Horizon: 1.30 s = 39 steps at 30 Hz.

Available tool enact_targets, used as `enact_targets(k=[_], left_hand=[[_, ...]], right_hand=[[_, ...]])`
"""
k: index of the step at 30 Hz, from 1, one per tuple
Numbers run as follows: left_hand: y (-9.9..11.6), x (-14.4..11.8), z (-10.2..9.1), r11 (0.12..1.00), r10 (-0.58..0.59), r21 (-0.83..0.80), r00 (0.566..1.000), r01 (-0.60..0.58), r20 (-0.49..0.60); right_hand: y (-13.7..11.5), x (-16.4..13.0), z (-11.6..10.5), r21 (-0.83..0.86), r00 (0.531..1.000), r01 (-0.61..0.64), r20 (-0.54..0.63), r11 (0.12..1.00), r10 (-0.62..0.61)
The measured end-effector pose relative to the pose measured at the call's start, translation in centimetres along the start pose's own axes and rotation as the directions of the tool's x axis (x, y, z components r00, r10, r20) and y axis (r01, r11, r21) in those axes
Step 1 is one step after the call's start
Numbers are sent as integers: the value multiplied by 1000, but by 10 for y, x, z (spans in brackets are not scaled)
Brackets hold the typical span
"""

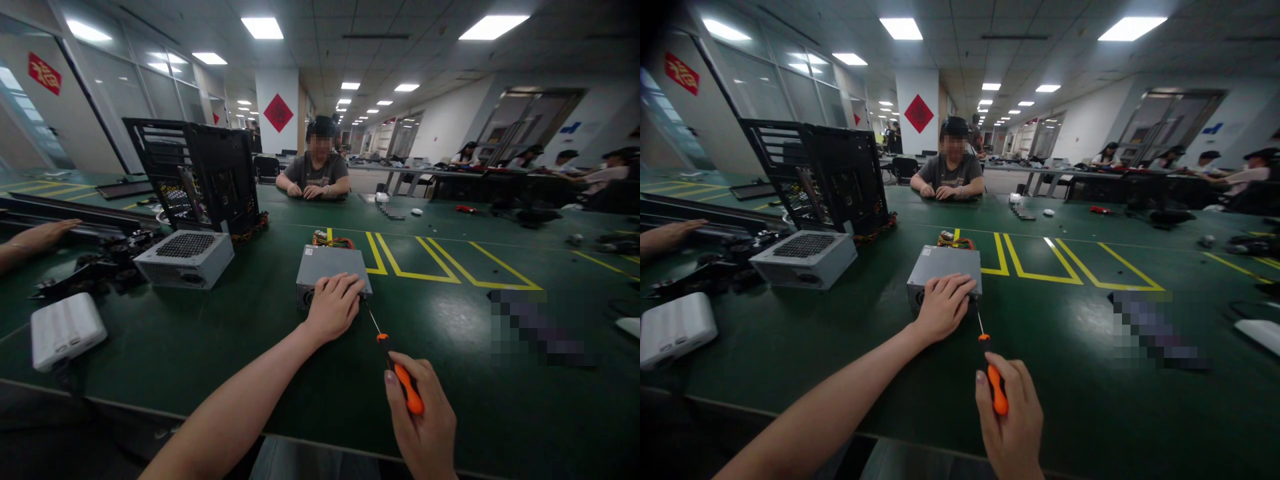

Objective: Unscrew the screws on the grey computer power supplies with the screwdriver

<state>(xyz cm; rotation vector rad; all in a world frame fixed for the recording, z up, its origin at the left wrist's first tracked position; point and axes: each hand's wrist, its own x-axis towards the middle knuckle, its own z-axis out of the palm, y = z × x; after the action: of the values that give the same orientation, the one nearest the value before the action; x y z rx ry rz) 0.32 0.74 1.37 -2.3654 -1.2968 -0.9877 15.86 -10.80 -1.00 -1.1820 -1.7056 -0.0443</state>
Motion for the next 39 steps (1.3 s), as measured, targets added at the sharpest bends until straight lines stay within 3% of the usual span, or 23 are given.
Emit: enact_targets(k=[4,9,15,17,21,24,27,29,32,35,39], left_hand=[[-1,0,-1,1000,5,-4,1000,-5,10],[-2,0,-2,1000,18,-20,1000,-17,18],[-5,0,-4,997,40,-73,999,-41,-4],[-7,-1,-6,994,52,-93,999,-52,-9],[-16,-3,-10,989,63,-132,997,-69,-44],[-29,-5,-15,990,-2,-141,992,-16,-127],[-44,-7,-16,974,-178,-180,959,140,-218],[-54,-7,-14,908,-386,-279,882,312,-271],[-64,-8,-6,722,-606,-521,779,455,-158],[-68,-10,1,538,-677,-690,736,484,-11],[-67,-13,7,379,-732,-760,674,527,102]], right_hand=[[-2,-2,1,-46,986,-159,-66,986,156],[-3,2,1,-39,999,39,-23,998,-40],[-2,4,-2,-20,998,52,28,998,-52],[-1,2,-2,-17,999,11,32,1000,-11],[1,-4,0,-28,981,-193,-27,981,192],[2,-5,1,-31,978,-204,-46,978,203],[0,0,0,-45,999,-42,-25,998,41],[-2,4,0,-28,999,40,-11,999,-40],[-3,6,-1,5,999,46,-10,999,-46],[-3,5,-2,25,1000,-19,-11,1000,20],[-3,1,-1,40,985,-169,-12,985,170]])
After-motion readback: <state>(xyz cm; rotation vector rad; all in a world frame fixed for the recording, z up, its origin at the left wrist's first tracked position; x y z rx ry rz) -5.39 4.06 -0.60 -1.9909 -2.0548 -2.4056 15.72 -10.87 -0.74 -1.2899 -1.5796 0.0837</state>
